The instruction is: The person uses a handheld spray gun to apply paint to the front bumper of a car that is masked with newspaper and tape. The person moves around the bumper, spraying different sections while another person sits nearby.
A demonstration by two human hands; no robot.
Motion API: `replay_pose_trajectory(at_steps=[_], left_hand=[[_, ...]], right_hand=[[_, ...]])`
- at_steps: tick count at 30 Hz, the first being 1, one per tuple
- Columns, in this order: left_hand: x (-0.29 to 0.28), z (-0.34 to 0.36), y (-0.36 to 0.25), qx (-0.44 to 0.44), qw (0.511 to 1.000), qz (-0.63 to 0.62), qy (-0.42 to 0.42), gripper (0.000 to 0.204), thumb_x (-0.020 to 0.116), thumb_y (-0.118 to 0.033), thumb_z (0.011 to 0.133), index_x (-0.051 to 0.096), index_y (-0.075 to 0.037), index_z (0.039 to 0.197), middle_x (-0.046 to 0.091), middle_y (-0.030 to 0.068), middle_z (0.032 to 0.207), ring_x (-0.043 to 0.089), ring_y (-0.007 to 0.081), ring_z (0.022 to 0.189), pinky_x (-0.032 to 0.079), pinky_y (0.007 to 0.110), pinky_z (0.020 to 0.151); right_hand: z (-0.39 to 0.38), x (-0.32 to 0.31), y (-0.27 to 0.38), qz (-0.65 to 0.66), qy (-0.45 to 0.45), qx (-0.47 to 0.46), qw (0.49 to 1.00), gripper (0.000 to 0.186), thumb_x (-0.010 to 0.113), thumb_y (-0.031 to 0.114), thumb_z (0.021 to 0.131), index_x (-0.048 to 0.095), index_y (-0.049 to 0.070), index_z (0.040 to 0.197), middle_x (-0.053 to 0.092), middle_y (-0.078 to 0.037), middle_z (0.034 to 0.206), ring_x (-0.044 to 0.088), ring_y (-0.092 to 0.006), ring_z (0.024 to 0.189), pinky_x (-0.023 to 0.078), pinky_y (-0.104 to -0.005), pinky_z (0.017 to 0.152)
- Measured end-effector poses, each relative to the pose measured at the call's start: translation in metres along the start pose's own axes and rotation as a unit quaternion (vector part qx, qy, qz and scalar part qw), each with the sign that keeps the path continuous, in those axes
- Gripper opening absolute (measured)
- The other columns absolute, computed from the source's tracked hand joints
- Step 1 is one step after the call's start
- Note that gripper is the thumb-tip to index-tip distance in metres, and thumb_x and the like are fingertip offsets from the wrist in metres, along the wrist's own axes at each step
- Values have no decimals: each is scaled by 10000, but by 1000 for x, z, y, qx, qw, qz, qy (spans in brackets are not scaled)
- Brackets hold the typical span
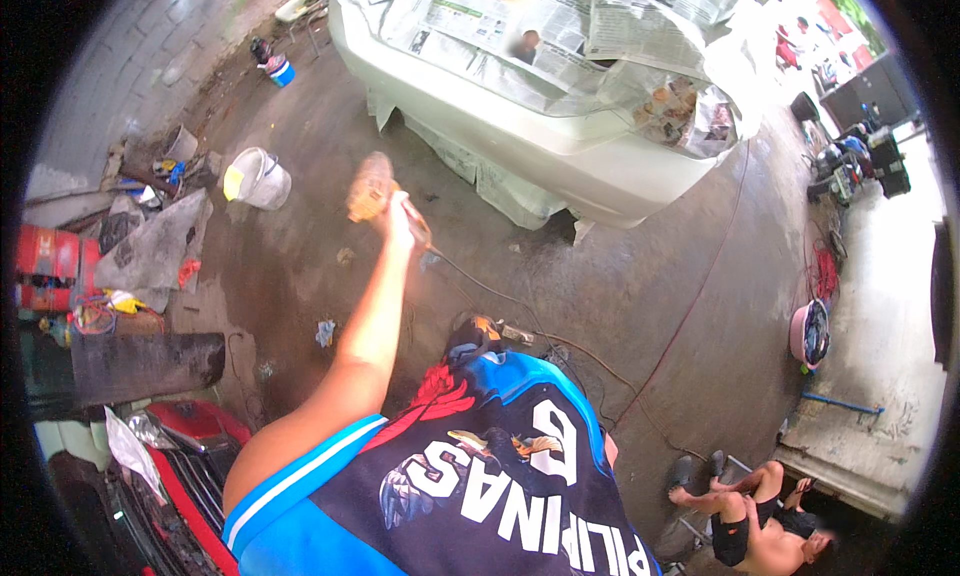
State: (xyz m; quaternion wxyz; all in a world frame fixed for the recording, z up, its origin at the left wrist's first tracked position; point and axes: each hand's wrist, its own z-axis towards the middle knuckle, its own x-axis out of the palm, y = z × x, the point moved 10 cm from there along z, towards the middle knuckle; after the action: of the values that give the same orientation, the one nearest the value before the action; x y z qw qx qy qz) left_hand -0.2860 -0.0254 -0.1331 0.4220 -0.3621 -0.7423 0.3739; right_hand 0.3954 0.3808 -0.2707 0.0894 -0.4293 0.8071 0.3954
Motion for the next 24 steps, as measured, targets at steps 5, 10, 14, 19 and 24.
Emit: replay_pose_trajectory(at_steps=[5,10,14,19,24], left_hand=[[11,-104,139,-165,943,174,231,245,621,-280,750,509,-139,585,498,4,531,481,127,493,392,269,562],[13,-168,201,-268,869,214,358,225,640,-254,800,566,-118,636,532,-18,552,505,88,499,420,266,480],[-13,-88,166,-261,903,193,281,238,634,-228,779,553,-114,586,539,-4,552,501,102,491,421,271,506],[-48,92,30,-69,971,153,171,195,600,-236,753,534,-115,616,488,11,524,478,136,483,400,273,530],[-81,165,-46,-1,999,-37,-15,112,610,-134,769,505,-107,745,478,13,571,476,128,475,420,265,447]], right_hand=[[15,-2,1,-45,39,-30,998,419,618,393,899,682,-18,856,623,-30,763,524,-116,729,432,-293,677],[8,-8,39,37,156,17,987,347,600,393,913,678,56,900,639,-20,784,515,-106,599,395,-268,530],[-10,-5,68,62,119,63,989,381,589,413,910,632,45,998,704,-106,938,672,-210,736,457,-284,558],[-38,18,76,12,108,92,990,409,596,424,903,630,39,1036,701,-123,975,690,-230,809,499,-295,639],[-60,61,91,27,142,48,988,405,592,420,908,655,34,1015,703,-114,971,692,-213,796,508,-283,643]])
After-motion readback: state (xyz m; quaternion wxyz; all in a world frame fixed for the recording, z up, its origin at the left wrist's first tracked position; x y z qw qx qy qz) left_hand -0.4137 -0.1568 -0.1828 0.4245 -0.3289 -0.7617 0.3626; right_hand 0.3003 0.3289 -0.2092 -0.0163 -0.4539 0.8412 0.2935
